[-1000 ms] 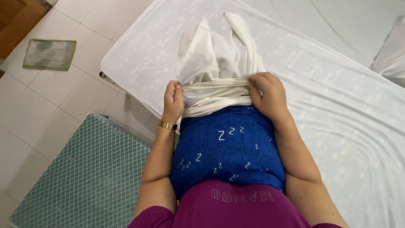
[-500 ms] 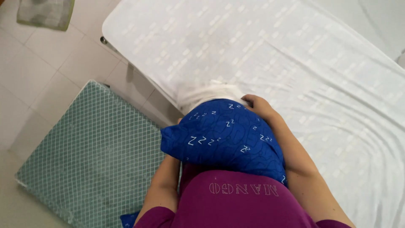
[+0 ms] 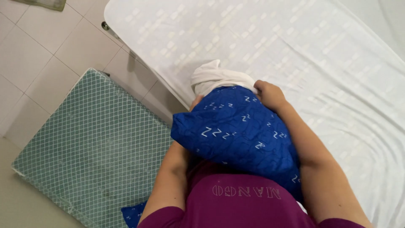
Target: The person inserts a blue pillow into a white pillowcase on a bed. They repeatedly pull the fabric over the pillow, adjust the corners, and smooth the case until the pillow is fully enclosed.
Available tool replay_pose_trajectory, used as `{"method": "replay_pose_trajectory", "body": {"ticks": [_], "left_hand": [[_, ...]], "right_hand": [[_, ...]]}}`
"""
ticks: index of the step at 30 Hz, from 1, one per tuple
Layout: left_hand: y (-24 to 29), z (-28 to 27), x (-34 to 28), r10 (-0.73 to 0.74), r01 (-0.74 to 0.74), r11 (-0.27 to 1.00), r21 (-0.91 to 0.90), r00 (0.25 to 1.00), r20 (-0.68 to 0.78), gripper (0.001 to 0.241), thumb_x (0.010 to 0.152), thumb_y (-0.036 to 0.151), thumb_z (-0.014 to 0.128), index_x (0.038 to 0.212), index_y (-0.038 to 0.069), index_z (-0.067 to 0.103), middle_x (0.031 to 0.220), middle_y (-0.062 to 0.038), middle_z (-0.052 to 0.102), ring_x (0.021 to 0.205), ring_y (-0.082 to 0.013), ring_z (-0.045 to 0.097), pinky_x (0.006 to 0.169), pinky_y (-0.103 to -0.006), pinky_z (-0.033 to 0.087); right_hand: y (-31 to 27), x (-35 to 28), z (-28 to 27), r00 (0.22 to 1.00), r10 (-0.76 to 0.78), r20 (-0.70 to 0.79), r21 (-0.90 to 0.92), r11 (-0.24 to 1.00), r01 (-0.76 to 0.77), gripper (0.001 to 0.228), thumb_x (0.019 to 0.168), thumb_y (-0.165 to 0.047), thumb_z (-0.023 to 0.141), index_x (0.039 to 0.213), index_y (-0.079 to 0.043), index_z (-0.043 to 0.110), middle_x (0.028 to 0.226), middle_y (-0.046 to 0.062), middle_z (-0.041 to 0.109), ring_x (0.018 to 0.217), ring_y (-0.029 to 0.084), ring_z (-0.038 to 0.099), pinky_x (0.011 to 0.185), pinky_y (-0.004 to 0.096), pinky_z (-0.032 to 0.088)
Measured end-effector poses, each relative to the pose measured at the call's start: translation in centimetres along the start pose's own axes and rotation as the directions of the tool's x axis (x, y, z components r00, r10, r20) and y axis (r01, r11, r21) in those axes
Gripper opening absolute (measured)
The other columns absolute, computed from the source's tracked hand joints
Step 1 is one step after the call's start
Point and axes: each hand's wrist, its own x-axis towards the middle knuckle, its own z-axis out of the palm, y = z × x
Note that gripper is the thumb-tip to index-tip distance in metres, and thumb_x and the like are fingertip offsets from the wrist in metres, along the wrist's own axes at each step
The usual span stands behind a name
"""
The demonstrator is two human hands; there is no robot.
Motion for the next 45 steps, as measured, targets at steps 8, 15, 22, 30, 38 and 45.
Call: {"method": "replay_pose_trajectory", "body": {"ticks": [8,15,22,30,38,45], "left_hand": [[4.0,-0.3,3.4,0.039,-0.044,0.997,0.060,0.995,0.090,0.037,0.098,0.027,0.063,0.129,0.005,0.062,0.116,-0.021,0.070,0.110,-0.0359,0.066,0.097,-0.0406,0.052],[9.6,-3.7,3.9,-0.331,0.336,0.939,0.076,0.941,-0.069,0.041,0.087,0.035,0.069,0.116,0.007,0.063,0.111,-0.016,0.072,0.097,-0.0344,0.071,0.082,-0.0419,0.053],[7.6,1.2,6.4,0.273,-0.295,0.928,0.227,0.954,0.124,0.049,0.091,0.014,0.071,0.136,0.001,0.056,0.131,-0.022,0.060,0.123,-0.0377,0.056,0.106,-0.0458,0.045],[15.8,3.1,6.4,0.022,-0.005,0.982,0.190,0.996,-0.084,0.033,0.085,0.012,0.072,0.114,0.007,0.058,0.109,-0.013,0.062,0.106,-0.0340,0.061,0.091,-0.0448,0.050],[17.1,-2.1,-0.5,-0.169,0.241,0.900,0.364,0.961,-0.219,0.029,0.076,0.019,0.080,0.097,0.010,0.062,0.094,-0.010,0.064,0.086,-0.0312,0.062,0.070,-0.0451,0.050],[22.3,-3.2,-4.5,-0.066,0.090,0.977,0.196,0.990,-0.124,0.016,0.087,0.011,0.072,0.102,0.013,0.069,0.097,-0.010,0.071,0.087,-0.0314,0.071,0.075,-0.0422,0.057]], "right_hand": [[-1.8,4.2,-1.1,0.963,-0.269,-0.031,-0.103,0.959,0.265,0.033,0.081,-0.004,0.068,0.111,-0.012,0.075,0.113,0.014,0.072,0.103,0.035,0.067,0.085,0.044,0.054],[-6.0,-1.2,1.5,0.956,-0.293,0.024,0.628,0.748,0.214,0.024,0.087,0.000,0.073,0.111,0.002,0.070,0.101,0.008,0.072,0.101,0.013,0.063,0.089,0.030,0.052],[-5.8,-0.1,-4.3,0.919,-0.228,-0.321,0.147,0.947,0.286,0.028,0.082,-0.009,0.076,0.110,-0.007,0.072,0.102,0.014,0.074,0.092,0.032,0.073,0.079,0.040,0.057],[-10.8,-0.8,-8.8,0.911,-0.412,-0.021,-0.006,0.911,0.412,0.016,0.084,-0.019,0.073,0.096,-0.008,0.070,0.086,0.016,0.070,0.081,0.040,0.068,0.070,0.047,0.054],[-10.8,-8.5,-7.6,0.959,-0.256,-0.121,0.193,0.942,0.276,0.016,0.080,-0.014,0.072,0.095,-0.009,0.069,0.086,0.013,0.069,0.083,0.035,0.068,0.071,0.045,0.054],[-1.8,-6.3,-5.1,0.904,-0.208,-0.374,-0.298,0.950,0.096,0.019,0.077,-0.007,0.069,0.094,-0.014,0.066,0.095,0.011,0.066,0.095,0.036,0.064,0.078,0.049,0.052]]}}
